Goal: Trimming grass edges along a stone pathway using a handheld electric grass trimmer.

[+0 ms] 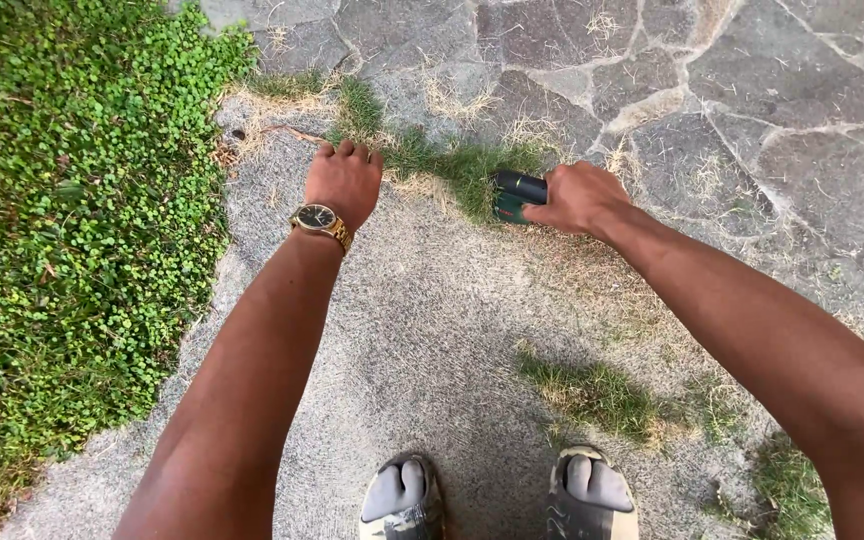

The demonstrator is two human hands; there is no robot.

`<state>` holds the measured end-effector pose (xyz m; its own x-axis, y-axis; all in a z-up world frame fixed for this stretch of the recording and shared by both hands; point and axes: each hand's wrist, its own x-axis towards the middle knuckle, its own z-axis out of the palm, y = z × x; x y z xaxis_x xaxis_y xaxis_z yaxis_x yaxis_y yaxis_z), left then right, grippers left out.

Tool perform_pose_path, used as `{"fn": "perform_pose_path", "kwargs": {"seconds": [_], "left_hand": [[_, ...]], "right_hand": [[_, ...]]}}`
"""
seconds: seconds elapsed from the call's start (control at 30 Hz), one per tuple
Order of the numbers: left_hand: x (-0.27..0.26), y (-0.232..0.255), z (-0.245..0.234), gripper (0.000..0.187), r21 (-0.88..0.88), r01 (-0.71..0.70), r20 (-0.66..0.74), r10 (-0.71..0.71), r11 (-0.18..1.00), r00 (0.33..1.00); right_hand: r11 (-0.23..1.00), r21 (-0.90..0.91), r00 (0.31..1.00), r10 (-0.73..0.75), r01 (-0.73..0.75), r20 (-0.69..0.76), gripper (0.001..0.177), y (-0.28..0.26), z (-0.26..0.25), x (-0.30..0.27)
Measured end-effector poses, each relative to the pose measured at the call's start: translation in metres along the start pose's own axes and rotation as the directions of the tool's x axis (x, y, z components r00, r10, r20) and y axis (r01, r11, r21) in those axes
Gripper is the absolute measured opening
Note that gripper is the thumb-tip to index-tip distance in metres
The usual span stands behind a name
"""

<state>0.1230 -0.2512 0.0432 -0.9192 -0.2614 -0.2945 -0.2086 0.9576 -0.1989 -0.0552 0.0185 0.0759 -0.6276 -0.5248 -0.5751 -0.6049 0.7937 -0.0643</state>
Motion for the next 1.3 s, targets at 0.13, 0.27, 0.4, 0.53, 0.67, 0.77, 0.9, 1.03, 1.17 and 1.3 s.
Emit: {"fn": "perform_pose_path", "kwargs": {"seconds": [0.13,0.27,0.4,0.53,0.67,0.77,0.9,1.03,1.17,1.3], "left_hand": [[0.01,-0.002,0.012,0.043,0.023,-0.008,-0.003,0.008,1.0,1.0],[0.003,-0.003,0.005,0.04,0.001,0.009,-0.004,-0.009,1.0,1.0],[-0.003,-0.008,0.004,0.035,-0.051,0.034,-0.029,-0.035,0.998,0.999],[-0.001,-0.012,0.014,0.033,-0.054,0.042,-0.086,-0.047,0.998,0.995],[-0.002,-0.015,0.016,0.034,-0.047,0.032,-0.075,-0.036,0.998,0.997],[-0.002,-0.014,0.013,0.035,-0.038,0.035,-0.053,-0.037,0.999,0.998],[0.0,-0.013,0.014,0.036,-0.028,0.026,-0.014,-0.027,0.999,1.0],[0.0,-0.014,0.016,0.035,-0.057,0.039,-0.01,-0.04,0.998,0.999],[0.003,-0.017,0.023,0.037,-0.065,0.039,0.019,-0.038,0.997,0.999],[0.0,-0.02,0.027,0.035,-0.082,0.05,-0.031,-0.053,0.995,0.998]], "right_hand": [[0.996,-0.044,0.995,-0.084,0.082,-0.059,0.045,0.006,0.006,0.011],[0.999,0.016,0.999,-0.041,0.042,-0.032,0.044,-0.001,0.001,0.008],[0.998,0.008,0.998,-0.055,0.055,-0.024,0.043,-0.005,-0.002,0.012],[0.998,-0.04,0.999,-0.04,0.039,-0.014,0.045,-0.005,-0.005,0.019],[0.998,-0.035,0.999,-0.045,0.045,-0.012,0.042,-0.009,-0.007,0.023],[0.999,-0.022,0.999,-0.042,0.042,-0.01,0.042,-0.011,-0.007,0.027],[0.999,-0.017,0.999,-0.051,0.051,-0.014,0.043,-0.015,-0.009,0.035],[0.994,-0.102,1.0,-0.029,0.03,0.011,0.043,-0.018,-0.011,0.04],[0.992,-0.094,0.997,-0.081,0.079,-0.012,0.044,-0.018,-0.012,0.045],[0.989,-0.103,0.994,-0.11,0.107,-0.025,0.042,-0.018,-0.014,0.048]]}}
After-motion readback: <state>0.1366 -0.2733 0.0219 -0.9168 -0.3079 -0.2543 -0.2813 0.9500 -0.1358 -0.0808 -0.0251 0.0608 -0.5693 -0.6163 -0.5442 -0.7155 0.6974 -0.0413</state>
